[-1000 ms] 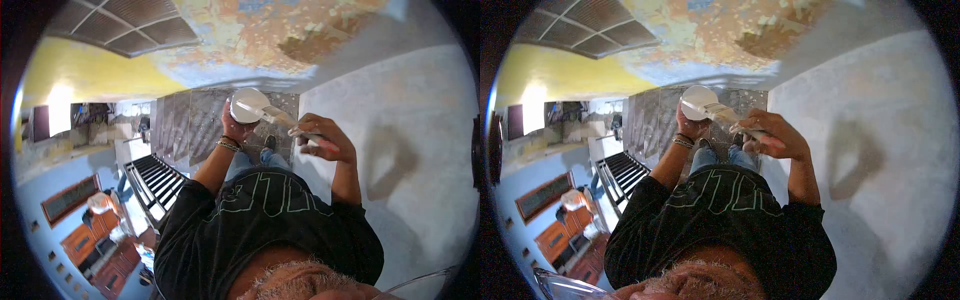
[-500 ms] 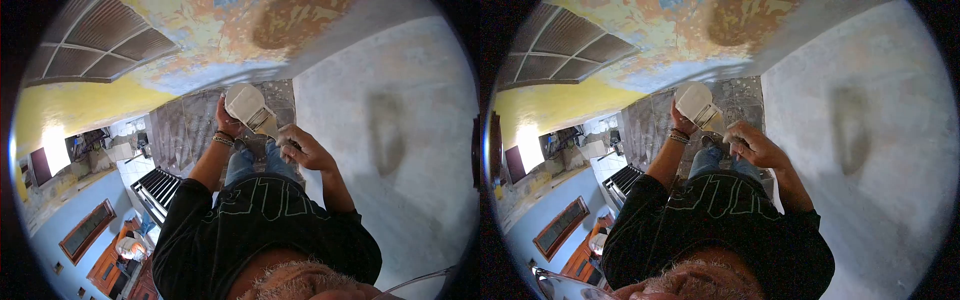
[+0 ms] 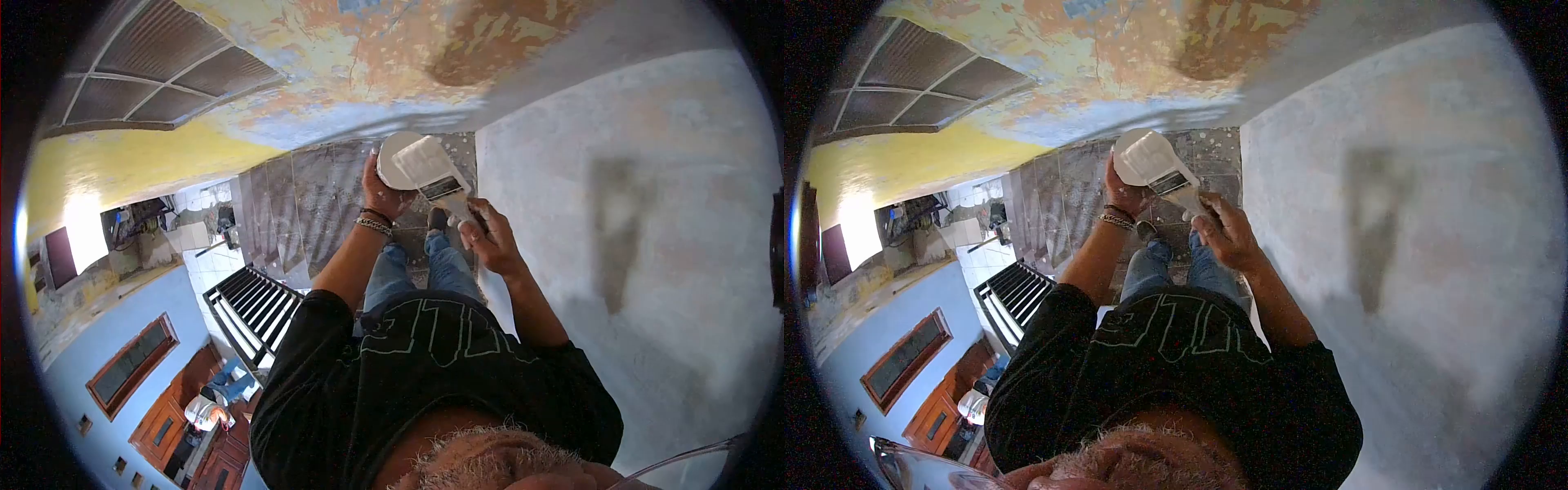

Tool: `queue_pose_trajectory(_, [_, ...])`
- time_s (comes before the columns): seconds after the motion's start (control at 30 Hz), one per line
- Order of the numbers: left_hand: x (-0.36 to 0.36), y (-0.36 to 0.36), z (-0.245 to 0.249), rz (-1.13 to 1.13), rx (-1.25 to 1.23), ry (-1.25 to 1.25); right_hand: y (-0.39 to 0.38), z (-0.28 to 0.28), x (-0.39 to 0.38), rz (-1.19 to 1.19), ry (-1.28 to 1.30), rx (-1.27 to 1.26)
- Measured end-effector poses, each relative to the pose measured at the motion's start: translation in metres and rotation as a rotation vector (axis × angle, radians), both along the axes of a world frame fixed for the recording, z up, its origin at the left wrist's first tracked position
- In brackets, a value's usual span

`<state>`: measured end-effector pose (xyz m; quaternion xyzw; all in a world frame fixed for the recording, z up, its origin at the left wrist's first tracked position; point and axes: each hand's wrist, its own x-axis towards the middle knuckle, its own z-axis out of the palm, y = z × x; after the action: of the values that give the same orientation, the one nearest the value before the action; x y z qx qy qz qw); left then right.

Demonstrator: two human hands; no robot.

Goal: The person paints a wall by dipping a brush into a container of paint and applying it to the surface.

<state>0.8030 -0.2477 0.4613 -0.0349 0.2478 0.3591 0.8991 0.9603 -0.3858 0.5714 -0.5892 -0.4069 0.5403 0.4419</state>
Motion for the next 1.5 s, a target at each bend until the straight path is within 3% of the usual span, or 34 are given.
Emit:
queue_pose_trajectory(0.07, [-0.001,0.002,-0.012,-0.087,0.061,-0.3,0.0,-0.008,0.012,-0.039,0.01,0.008])
queue_pose_trajectory(0.27, [0.023,0.002,0.004,-0.013,0.005,0.1,0.005,-0.019,0.035,-0.037,-0.05,0.073])
queue_pose_trajectory(0.37, [0.021,0.005,-0.04,-0.04,0.025,-0.074,0.007,-0.023,0.037,-0.052,-0.01,0.124])
queue_pose_trajectory(0.4, [0.025,0.005,-0.033,-0.048,0.022,-0.074,0.007,-0.025,0.038,-0.046,0.007,0.109])
queue_pose_trajectory(0.47, [0.035,0.006,-0.011,0.031,-0.138,0.162,0.012,-0.025,0.038,-0.051,0.02,0.092])
queue_pose_trajectory(0.57, [0.024,0.007,-0.065,-0.021,-0.048,-0.019,0.02,-0.029,0.035,-0.157,0.112,0.104])
queue_pose_trajectory(0.63, [0.018,0.008,-0.075,-0.01,-0.052,-0.061,0.023,-0.053,0.041,-0.194,-0.023,0.152])
queue_pose_trajectory(0.7, [0.014,0.009,-0.068,0.003,-0.05,-0.098,0.028,-0.078,0.044,-0.261,0.077,0.069])
queue_pose_trajectory(0.77, [0.011,0.009,-0.037,-0.041,-0.044,0.366,0.034,-0.126,0.051,-0.329,0.183,-0.015])
queue_pose_trajectory(0.8, [0.005,0.006,-0.05,-0.049,-0.039,0.368,0.04,-0.166,0.059,-0.347,-0.084,-0.051])
queue_pose_trajectory(0.83, [-0.007,0.005,-0.073,-0.044,0.021,0.143,0.046,-0.2,0.065,-0.362,-0.35,-0.091])
queue_pose_trajectory(0.87, [-0.018,0.003,-0.09,-0.039,0.08,-0.081,0.052,-0.225,0.068,-0.37,-0.345,-0.091])
queue_pose_trajectory(0.93, [-0.036,-0.001,-0.106,-0.064,0.183,-0.108,0.066,-0.27,0.075,-0.348,-0.492,-0.333])
queue_pose_trajectory(0.97, [-0.044,-0.005,-0.112,-0.083,0.281,-0.138,0.07,-0.299,0.077,-0.358,-0.485,-0.33])
queue_pose_trajectory(1.0, [-0.042,-0.009,-0.097,-0.148,0.463,0.372,0.075,-0.329,0.079,-0.377,-0.537,-0.323])
queue_pose_trajectory(1.03, [-0.045,-0.009,-0.103,-0.152,0.47,0.374,0.084,-0.345,0.08,-0.392,-0.588,-0.317])
queue_pose_trajectory(1.07, [-0.049,-0.01,-0.111,-0.012,0.188,0.018,0.093,-0.36,0.083,-0.395,-0.584,-0.316])
queue_pose_trajectory(1.1, [-0.053,-0.012,-0.12,0.128,-0.1,-0.336,0.107,-0.361,0.085,-0.425,-0.559,-0.341])
queue_pose_trajectory(1.13, [-0.101,-0.021,-0.213,0.05,0.134,-0.074,0.115,-0.359,0.086,-0.454,-0.537,-0.368])
queue_pose_trajectory(1.27, [-0.071,-0.023,-0.169,0.125,-0.038,0.046,0.106,-0.34,0.09,-0.503,-0.57,-0.162])
queue_pose_trajectory(1.33, [-0.063,-0.024,-0.171,0.114,0.218,0.222,0.084,-0.349,0.083,-0.539,-0.571,-0.143])
queue_pose_trajectory(1.43, [-0.072,-0.028,-0.19,0.041,0.306,0.244,0.064,-0.417,0.093,-0.479,-0.667,-0.22])
queue_pose_trajectory(1.47, [-0.072,-0.026,-0.193,0.043,0.316,0.237,0.071,-0.429,0.095,-0.488,-0.485,-0.241])
queue_pose_trajectory(1.5, [-0.069,-0.021,-0.196,0.063,0.192,0.061,0.082,-0.438,0.099,-0.49,-0.304,-0.255])
